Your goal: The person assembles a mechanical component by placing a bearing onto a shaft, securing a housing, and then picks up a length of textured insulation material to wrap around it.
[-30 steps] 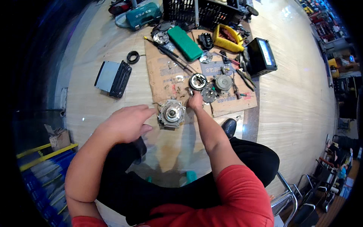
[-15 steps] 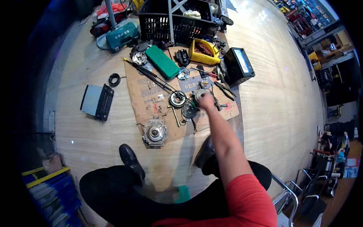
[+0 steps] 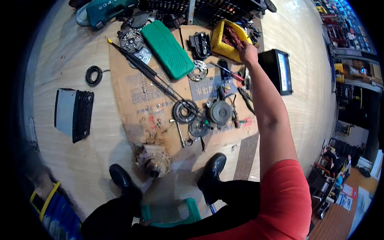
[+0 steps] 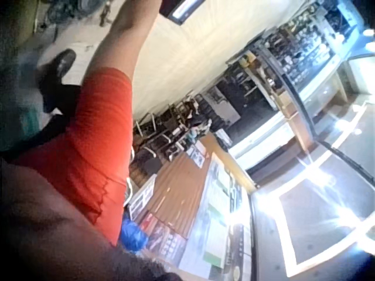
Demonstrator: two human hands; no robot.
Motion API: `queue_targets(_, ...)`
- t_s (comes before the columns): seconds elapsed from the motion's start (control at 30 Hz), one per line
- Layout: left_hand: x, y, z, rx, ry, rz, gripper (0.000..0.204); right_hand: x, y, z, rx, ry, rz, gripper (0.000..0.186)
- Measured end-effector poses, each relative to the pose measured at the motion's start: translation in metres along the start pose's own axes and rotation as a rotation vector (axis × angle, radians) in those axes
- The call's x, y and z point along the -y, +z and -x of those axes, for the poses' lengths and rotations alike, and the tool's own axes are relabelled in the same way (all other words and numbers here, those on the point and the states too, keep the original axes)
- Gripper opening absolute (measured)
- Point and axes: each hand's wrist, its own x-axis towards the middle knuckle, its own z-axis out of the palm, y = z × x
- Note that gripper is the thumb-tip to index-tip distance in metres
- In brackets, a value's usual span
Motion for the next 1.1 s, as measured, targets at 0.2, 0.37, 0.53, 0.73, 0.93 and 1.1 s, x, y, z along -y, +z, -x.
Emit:
queue_targets(0.2,-0.019,0.026,-0.008,-0.039,-0.079,-0.004,0.108,-0.020,0.044,-0.086,0.187,-0.083,0.392,0.028)
queue_targets(0.37,-0.008,0.021,-0.005,0.106,0.039,0.233,0.109,0.005,0.045,-0.090,0.257,-0.067,0.488,0.024)
queue_targets(0.53,-0.019,0.010,0.015,0.092,0.175,0.195,0.107,0.063,-0.024,-0.055,0.186,-0.048,0.456,0.023)
queue_targets(0.73,-0.028,-0.016,-0.032,0.044,0.385,0.152,0.085,-0.006,-0.113,0.020,0.068,0.255,-0.221,0.030)
queue_targets(0.93,-0.040,-0.082,-0.007,-0.074,0.502,0.237,0.077,0.010,-0.228,0.190,0.269,0.385,-1.895,0.031)
queue_targets(1.1,-0.024,-0.186,0.054,-0.120,0.725,0.569,0.072,0.033,-0.343,0.292,0.109,0.364,-2.209,0.044)
